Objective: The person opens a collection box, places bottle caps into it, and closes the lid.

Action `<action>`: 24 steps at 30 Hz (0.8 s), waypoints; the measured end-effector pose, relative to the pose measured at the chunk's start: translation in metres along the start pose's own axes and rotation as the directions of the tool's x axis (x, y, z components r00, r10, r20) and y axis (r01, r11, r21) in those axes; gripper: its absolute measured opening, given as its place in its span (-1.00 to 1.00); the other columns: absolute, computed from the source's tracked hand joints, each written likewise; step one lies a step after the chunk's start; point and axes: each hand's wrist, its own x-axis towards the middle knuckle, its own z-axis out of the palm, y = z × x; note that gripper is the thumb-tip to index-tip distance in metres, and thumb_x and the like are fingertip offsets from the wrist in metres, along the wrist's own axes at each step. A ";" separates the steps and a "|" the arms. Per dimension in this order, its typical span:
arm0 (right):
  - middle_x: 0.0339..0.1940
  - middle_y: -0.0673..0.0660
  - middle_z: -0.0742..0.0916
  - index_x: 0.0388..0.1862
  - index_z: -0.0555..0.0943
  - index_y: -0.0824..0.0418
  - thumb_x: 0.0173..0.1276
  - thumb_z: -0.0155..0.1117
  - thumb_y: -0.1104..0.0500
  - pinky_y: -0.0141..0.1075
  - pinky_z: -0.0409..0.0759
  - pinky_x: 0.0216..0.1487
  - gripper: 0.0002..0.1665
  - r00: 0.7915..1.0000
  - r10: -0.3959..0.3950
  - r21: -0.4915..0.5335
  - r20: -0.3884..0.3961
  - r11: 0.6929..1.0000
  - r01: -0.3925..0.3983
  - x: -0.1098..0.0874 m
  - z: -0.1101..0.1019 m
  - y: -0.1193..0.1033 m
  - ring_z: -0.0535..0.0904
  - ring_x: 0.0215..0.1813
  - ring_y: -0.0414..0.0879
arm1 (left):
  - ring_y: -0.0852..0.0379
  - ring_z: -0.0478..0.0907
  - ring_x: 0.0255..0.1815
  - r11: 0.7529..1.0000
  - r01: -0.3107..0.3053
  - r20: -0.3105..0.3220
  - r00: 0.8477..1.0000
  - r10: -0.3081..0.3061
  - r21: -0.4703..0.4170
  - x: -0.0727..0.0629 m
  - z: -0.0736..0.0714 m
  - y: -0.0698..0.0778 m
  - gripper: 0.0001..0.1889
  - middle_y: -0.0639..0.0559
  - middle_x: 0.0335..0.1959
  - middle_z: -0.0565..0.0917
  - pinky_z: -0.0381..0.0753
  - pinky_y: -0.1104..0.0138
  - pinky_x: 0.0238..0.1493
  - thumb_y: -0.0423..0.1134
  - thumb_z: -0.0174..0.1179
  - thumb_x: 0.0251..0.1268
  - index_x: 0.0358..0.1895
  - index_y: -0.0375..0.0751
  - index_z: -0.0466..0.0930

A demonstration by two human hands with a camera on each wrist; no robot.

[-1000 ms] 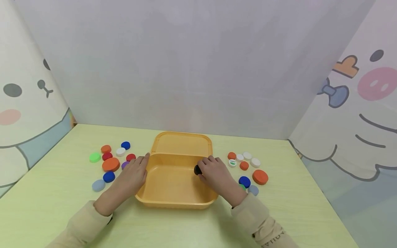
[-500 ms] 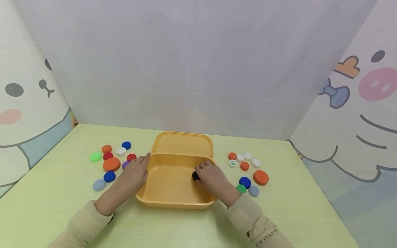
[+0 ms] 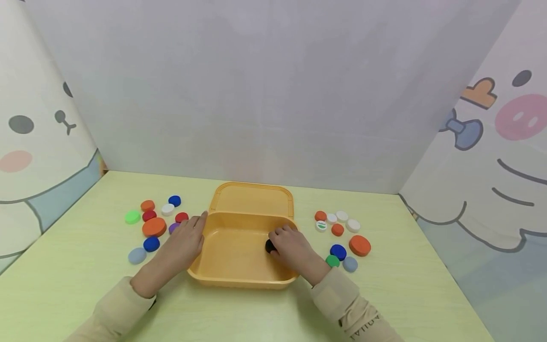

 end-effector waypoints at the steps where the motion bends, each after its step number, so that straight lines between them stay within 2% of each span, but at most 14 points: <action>1: -0.35 0.03 0.65 -0.26 0.58 0.15 0.08 0.38 0.04 -0.34 0.56 -0.29 -0.70 1.000 0.002 0.001 0.000 1.000 -0.002 0.000 0.000 0.000 0.43 -0.31 -0.14 | -0.14 0.44 0.06 1.000 0.001 0.001 1.000 -0.001 -0.002 0.000 0.000 0.000 -0.44 -0.26 0.12 0.45 0.49 0.07 0.09 -0.31 0.03 0.28 0.32 -0.41 0.14; 7: -0.37 0.02 0.63 -0.25 0.58 0.15 0.07 0.38 0.05 -0.34 0.54 -0.29 -0.70 1.000 -0.004 -0.021 -0.027 1.000 0.004 0.000 -0.005 0.000 0.44 -0.28 -0.13 | -0.14 0.43 0.07 1.000 0.004 0.003 1.000 -0.004 -0.006 -0.001 -0.001 0.000 -0.44 -0.26 0.13 0.45 0.49 0.07 0.10 -0.31 0.02 0.29 0.33 -0.41 0.13; 13: -0.24 0.06 0.66 -0.14 0.58 0.19 0.09 0.37 0.04 -0.28 0.56 -0.23 -0.62 0.999 0.013 -0.045 -0.050 0.999 -0.015 -0.001 -0.019 0.002 0.50 -0.20 -0.07 | -0.13 0.44 0.06 1.000 0.002 0.005 1.000 -0.002 -0.005 0.000 0.000 0.000 -0.44 -0.26 0.13 0.45 0.49 0.07 0.10 -0.30 0.02 0.29 0.33 -0.41 0.13; 18: -0.26 0.07 0.66 -0.14 0.56 0.21 0.08 0.37 0.07 -0.28 0.52 -0.32 -0.61 0.992 -0.008 -0.086 -0.130 0.996 -0.003 -0.005 -0.033 0.008 0.51 -0.25 -0.04 | -0.13 0.44 0.06 1.000 -0.005 0.003 1.000 0.005 0.001 -0.001 0.000 0.000 -0.44 -0.26 0.13 0.45 0.49 0.08 0.10 -0.31 0.02 0.29 0.33 -0.41 0.13; 21: -0.28 0.06 0.66 -0.14 0.56 0.20 0.07 0.38 0.08 -0.27 0.53 -0.30 -0.62 0.984 -0.010 -0.109 -0.179 0.994 -0.010 -0.007 -0.038 0.015 0.52 -0.24 -0.04 | -0.13 0.44 0.06 1.000 -0.006 0.004 1.000 0.006 0.003 -0.001 0.000 0.000 -0.44 -0.26 0.12 0.45 0.49 0.07 0.10 -0.31 0.02 0.29 0.33 -0.42 0.13; 24: -0.25 0.07 0.67 -0.13 0.57 0.20 0.07 0.38 0.07 -0.23 0.55 -0.24 -0.61 0.981 0.023 -0.107 -0.192 0.993 -0.044 -0.010 -0.042 0.023 0.54 -0.20 -0.02 | -0.14 0.44 0.06 1.000 -0.006 0.002 1.000 0.006 0.000 -0.001 0.000 0.000 -0.44 -0.26 0.12 0.45 0.49 0.07 0.10 -0.32 0.01 0.30 0.33 -0.41 0.13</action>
